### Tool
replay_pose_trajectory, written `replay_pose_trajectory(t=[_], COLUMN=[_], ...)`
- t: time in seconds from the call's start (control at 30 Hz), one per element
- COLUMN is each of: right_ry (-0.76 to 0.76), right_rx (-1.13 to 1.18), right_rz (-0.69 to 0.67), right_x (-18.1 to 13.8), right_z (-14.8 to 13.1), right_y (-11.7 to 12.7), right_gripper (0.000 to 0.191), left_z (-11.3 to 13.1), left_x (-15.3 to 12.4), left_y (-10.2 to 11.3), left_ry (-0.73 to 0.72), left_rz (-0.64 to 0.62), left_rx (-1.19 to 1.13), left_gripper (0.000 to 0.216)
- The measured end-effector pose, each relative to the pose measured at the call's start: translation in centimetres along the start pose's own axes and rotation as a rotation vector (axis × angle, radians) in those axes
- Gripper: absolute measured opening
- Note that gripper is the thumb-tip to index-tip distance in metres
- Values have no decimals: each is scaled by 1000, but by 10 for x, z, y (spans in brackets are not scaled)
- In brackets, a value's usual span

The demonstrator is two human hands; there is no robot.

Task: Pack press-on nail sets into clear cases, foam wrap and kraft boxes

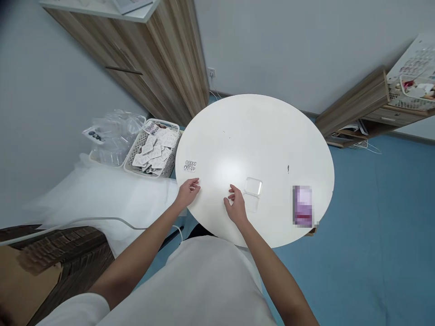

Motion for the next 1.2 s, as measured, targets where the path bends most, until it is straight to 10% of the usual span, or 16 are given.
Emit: replay_pose_trajectory(t=[0.23, 0.57, 1.2], right_ry=[-53, -70, -131], right_rx=[-119, -325, -589], right_rz=[-191, -223, -239], right_x=[45, 121, 140], right_z=[-11, -31, -36], right_y=[-77, -138, -148], right_gripper=[53, 59, 54], left_z=[-17, -9, -25], left_x=[50, 98, 108], left_y=[63, 68, 63], left_ry=[-29, 46, -109], left_rz=[43, -178, -197], left_rx=[250, 529, 299], left_gripper=[53, 74, 59])
Point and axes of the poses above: each hand's wrist, its own x-axis towards the middle knuckle, its own y-axis out of the back of the hand, z = x × y, the point moved 7 cm from there along x, towards the middle knuckle, and after that the axes turned 7 degrees about y, right-handed, at the moved point
